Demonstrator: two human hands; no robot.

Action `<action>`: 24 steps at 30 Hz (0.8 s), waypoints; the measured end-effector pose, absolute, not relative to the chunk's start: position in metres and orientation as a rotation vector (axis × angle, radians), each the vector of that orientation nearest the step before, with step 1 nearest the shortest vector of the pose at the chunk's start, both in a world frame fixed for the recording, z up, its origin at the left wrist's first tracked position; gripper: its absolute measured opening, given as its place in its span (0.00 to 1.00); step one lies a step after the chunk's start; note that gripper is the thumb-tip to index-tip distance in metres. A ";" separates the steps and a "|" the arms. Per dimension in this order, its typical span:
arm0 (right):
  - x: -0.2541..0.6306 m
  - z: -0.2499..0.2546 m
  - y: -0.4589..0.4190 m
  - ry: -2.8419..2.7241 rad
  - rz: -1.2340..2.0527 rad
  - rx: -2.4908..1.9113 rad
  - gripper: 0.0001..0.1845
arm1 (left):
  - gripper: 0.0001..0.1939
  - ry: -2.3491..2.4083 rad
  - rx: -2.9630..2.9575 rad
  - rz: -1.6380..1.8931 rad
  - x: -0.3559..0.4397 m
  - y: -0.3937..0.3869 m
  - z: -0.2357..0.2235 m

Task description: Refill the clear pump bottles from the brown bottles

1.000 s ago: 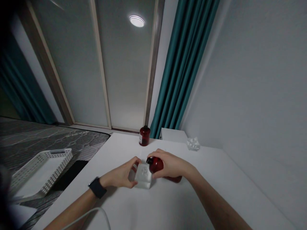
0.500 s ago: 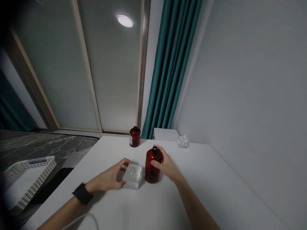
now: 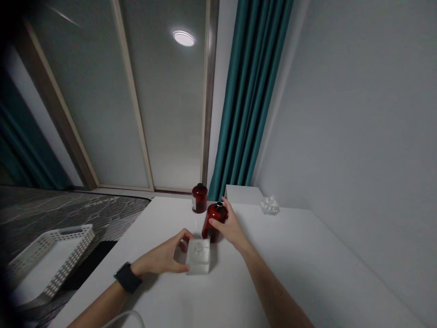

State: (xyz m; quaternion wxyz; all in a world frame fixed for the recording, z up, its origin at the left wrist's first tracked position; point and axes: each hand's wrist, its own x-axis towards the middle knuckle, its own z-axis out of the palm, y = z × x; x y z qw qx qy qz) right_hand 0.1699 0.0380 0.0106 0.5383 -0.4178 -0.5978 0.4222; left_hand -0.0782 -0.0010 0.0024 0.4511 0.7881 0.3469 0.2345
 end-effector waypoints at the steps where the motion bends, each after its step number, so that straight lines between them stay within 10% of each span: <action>1: 0.165 0.009 0.043 -1.430 0.993 -1.000 0.51 | 0.28 0.865 1.948 0.573 -0.078 -0.001 0.002; 24: 0.166 -0.013 0.046 -1.534 0.903 -1.145 0.37 | 0.28 0.896 1.978 0.571 -0.077 -0.002 0.003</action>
